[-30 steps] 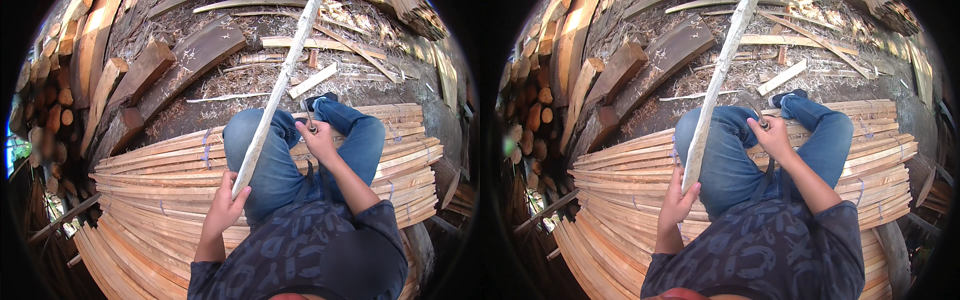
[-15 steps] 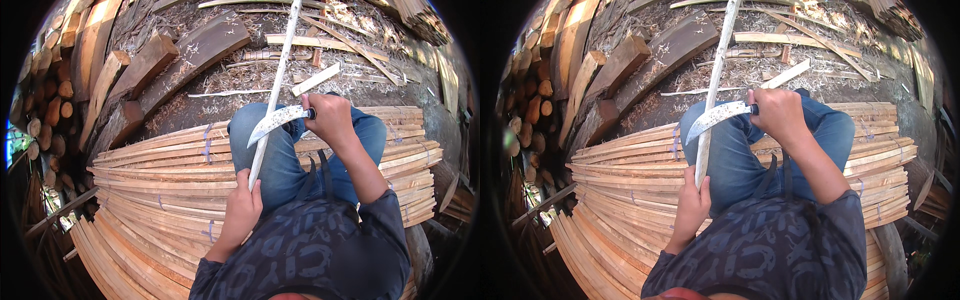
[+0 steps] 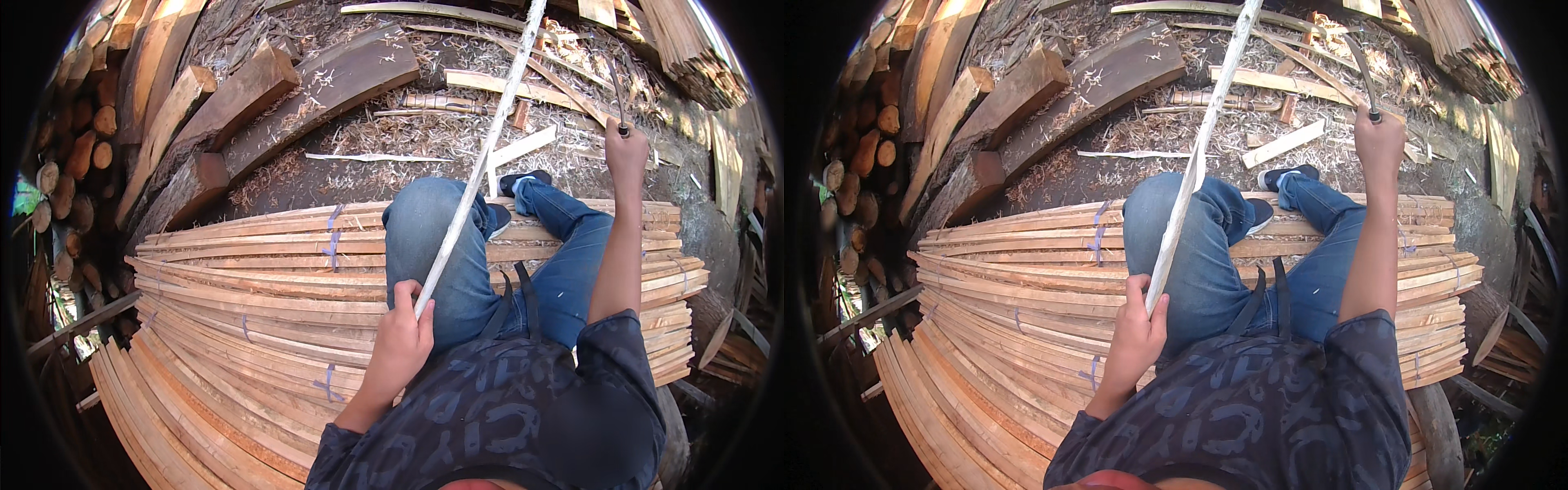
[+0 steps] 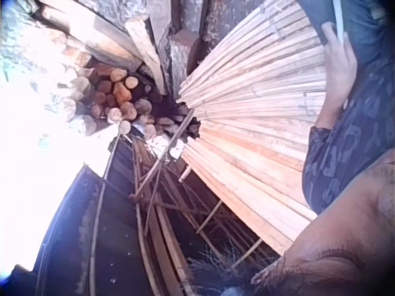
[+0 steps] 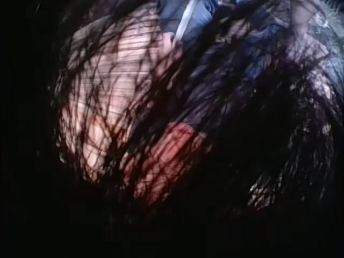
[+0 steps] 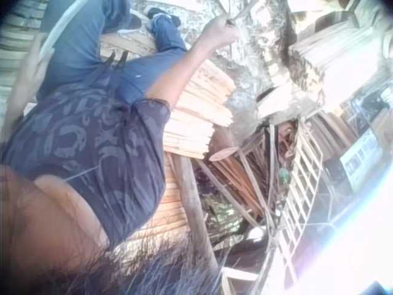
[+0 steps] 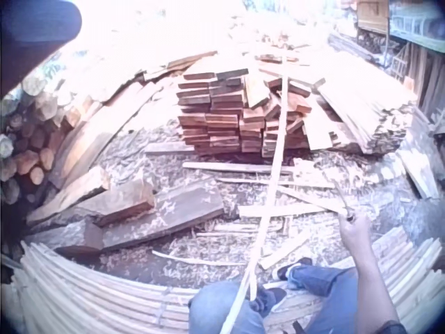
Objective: The person sits on the ground and uses a curved knife to shave thin strips from a long wooden stick. They hold the stick with their left hand and pull the knife along its length with their right hand, creating wood shavings.
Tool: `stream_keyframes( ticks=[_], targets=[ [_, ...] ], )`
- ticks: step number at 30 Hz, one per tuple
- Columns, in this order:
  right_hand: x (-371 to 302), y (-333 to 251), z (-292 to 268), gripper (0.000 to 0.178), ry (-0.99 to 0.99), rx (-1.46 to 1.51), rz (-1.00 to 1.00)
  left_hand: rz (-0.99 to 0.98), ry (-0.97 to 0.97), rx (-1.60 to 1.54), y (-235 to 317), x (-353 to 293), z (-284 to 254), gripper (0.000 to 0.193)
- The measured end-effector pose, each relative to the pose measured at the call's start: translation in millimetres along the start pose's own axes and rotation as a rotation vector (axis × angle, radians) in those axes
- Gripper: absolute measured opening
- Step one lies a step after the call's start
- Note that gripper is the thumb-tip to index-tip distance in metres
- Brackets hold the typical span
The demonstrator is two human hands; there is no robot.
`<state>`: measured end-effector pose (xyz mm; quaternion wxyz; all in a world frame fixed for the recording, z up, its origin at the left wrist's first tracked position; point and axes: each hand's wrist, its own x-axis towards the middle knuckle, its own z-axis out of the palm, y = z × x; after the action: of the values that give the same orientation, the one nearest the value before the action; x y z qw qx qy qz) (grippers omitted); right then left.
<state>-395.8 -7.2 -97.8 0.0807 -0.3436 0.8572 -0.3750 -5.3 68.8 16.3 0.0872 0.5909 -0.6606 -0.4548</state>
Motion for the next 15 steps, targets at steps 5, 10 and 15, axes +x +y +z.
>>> stream_keyframes(
  ticks=[5, 10, 15],
  targets=[
    [-78.1, -23.0, -2.2, 0.029, -0.221, 0.076, -0.047, -0.021, -0.038, 0.003, -0.8, 5.0, -0.8, 0.025],
    [-145.6, -80.6, 2.0, 0.019, -0.354, 0.079, -0.448, 0.018, -0.02, 0.055, 7.6, 2.6, 2.0, 0.024],
    [-69.1, -83.9, 25.1, 0.015, -0.023, -0.029, -0.47, -0.042, 0.011, 0.091, 14.1, 1.6, 4.3, 0.019]
  ],
)
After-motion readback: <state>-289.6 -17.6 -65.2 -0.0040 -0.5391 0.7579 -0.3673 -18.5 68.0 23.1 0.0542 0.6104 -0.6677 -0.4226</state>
